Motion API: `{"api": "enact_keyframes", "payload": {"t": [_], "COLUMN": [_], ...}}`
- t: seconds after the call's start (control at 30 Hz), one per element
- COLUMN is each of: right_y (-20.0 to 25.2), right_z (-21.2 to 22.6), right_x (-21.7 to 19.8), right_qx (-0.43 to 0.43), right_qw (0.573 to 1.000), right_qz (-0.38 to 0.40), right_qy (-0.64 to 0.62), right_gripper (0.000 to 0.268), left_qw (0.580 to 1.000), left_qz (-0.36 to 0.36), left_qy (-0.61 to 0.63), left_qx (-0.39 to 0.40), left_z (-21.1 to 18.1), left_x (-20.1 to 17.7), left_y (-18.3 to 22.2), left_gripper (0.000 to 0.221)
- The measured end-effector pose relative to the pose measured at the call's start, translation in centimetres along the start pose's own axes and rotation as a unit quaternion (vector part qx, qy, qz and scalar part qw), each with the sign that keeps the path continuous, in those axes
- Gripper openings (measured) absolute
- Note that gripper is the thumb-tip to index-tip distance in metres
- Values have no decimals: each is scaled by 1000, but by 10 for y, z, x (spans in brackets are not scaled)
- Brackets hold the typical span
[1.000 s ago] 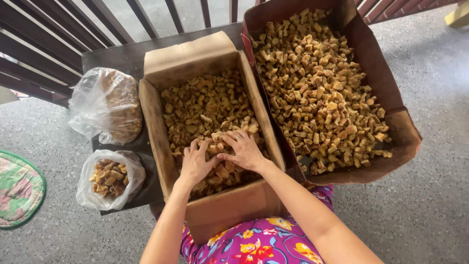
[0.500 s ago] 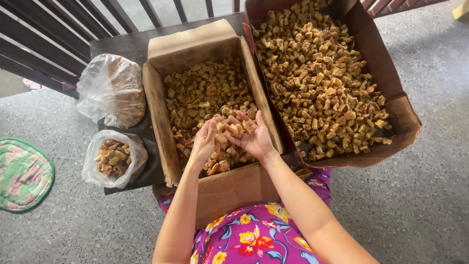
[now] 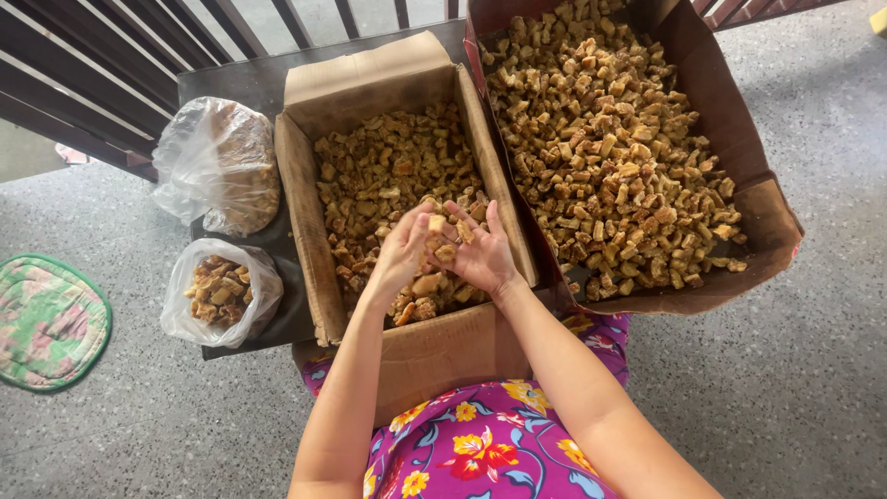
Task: The person repeatedly scoops dried fruit pieces from a cardboard box with both hands, sifts them, and transfers portions into a second adjacent box. The process continues throughout the clip with no visible change in the overall volume of fruit in either box.
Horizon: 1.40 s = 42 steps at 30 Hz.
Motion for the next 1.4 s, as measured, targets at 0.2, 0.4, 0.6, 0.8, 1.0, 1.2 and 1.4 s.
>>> {"api": "enact_keyframes", "payload": {"t": [0.2,0.4,0.6,0.8,1.0,1.2,1.4], "right_y": [-1,-11,-33,-30,-11,-6,-8], "right_z": [2,3,2,-1,-4,-3,-3], "right_x": [1,-16,-46,-40,-15,-7,-12], "right_qx": [-8,-29,-36,-13,20,58,12], "right_qw": [994,999,993,996,995,964,993], "right_qz": [107,26,112,86,57,255,112], "right_qy": [32,23,18,27,77,-53,34], "right_gripper": [73,59,67,73,79,80,77], "left_qw": [997,1000,986,966,942,959,986], "left_qz": [34,-9,-11,-53,-21,59,-3], "left_qy": [-66,6,166,250,331,277,162], "left_qx": [1,16,-7,-45,-55,-28,26], "left_z": [-10,7,25,35,25,5,-20], "left_x": [13,0,-7,-8,3,21,10], "left_y": [4,-5,-12,-13,-12,-8,-9], "left_gripper": [49,53,62,40,31,36,58]}}
Point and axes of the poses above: each hand's wrist, its own y-axis away from the middle knuckle, its own x-axis out of the palm, z = x × y, the point moved 4 cm from there along -y, towards the middle knuckle, and after that the axes turned 6 degrees about -z, right-handed, at the moved point
